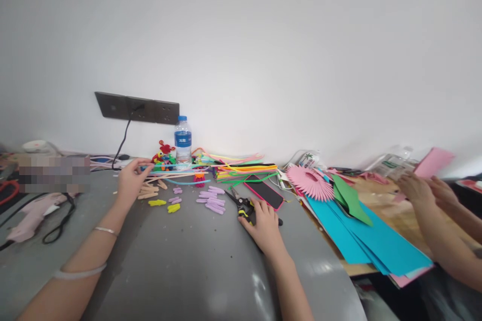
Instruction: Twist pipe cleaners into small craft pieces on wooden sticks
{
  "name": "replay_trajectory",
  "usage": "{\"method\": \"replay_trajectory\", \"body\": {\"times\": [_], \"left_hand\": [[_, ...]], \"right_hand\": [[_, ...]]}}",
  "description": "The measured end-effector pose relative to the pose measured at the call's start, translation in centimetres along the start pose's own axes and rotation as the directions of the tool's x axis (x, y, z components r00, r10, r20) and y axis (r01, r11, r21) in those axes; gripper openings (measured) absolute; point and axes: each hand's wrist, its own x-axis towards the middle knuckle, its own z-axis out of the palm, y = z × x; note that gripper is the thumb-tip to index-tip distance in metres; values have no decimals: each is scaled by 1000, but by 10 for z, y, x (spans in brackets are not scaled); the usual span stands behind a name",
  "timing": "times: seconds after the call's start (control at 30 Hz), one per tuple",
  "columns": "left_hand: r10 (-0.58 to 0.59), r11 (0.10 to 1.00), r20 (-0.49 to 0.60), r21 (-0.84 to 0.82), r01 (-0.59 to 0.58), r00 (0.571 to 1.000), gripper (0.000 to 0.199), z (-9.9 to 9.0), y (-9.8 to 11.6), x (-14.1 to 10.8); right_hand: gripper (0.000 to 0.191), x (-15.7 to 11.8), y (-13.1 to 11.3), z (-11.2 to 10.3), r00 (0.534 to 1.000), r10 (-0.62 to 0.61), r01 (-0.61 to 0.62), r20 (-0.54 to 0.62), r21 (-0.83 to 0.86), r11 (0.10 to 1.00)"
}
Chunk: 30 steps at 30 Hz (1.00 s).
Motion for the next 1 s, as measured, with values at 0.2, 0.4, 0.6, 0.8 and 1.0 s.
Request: {"method": "replay_trajectory", "body": {"times": [0.2,0.4,0.6,0.8,1.0], "left_hand": [[-138,944,-205,-324,66,969,29,1,4,3],[-48,919,-44,-392,27,998,31,11,32,-16],[-47,896,226,-422,141,973,36,19,47,-29],[36,909,287,-408,88,957,33,22,40,-29],[36,928,281,-366,72,959,24,27,36,-33]], "right_hand": [[49,10,-17,-12,991,69,-56,-118,116,992],[49,47,-91,-35,999,-33,23,-2,748,664],[49,92,-163,-6,916,-317,-205,247,965,160],[52,125,-181,22,943,-216,-267,255,963,-30],[51,133,-173,40,968,-76,-244,237,965,-95]]}}
